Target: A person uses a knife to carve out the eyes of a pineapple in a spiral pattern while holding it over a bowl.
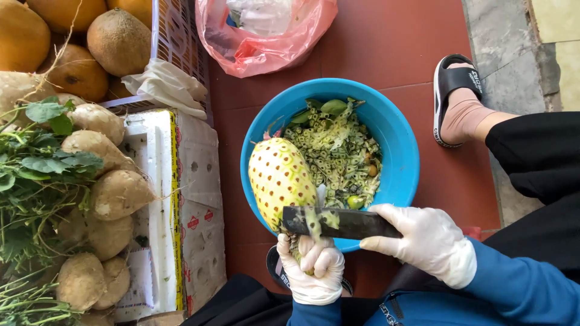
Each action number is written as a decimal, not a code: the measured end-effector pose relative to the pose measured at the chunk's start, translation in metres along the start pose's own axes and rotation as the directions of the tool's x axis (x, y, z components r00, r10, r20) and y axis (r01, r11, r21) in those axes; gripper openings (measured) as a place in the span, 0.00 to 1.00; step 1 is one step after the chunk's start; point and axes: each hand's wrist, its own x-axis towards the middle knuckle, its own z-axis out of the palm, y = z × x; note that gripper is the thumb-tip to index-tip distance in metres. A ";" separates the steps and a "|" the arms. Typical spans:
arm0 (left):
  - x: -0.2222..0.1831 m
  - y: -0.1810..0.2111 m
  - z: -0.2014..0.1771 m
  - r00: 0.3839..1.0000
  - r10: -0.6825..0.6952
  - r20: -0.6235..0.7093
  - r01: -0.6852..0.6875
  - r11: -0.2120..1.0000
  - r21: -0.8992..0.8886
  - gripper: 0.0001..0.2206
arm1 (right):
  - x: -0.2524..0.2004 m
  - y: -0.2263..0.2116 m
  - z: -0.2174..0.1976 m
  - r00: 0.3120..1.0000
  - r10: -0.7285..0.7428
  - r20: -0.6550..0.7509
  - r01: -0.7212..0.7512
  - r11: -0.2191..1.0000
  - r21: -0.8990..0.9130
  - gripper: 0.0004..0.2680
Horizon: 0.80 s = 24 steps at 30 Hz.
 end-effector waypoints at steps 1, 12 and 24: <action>-0.001 0.004 -0.004 1.000 0.001 -0.002 -0.001 1.000 0.000 0.08 | 0.001 -0.002 0.001 1.000 0.001 0.002 -0.001 1.000 0.001 0.22; 0.001 0.003 0.001 0.999 0.034 -0.021 -0.034 0.999 -0.008 0.15 | 0.024 -0.042 -0.008 0.997 -0.069 -0.031 0.072 0.989 0.131 0.18; 0.001 0.001 0.001 1.000 -0.017 0.005 0.016 0.991 0.131 0.14 | 0.022 -0.014 -0.001 0.996 -0.058 -0.068 0.068 0.985 0.157 0.18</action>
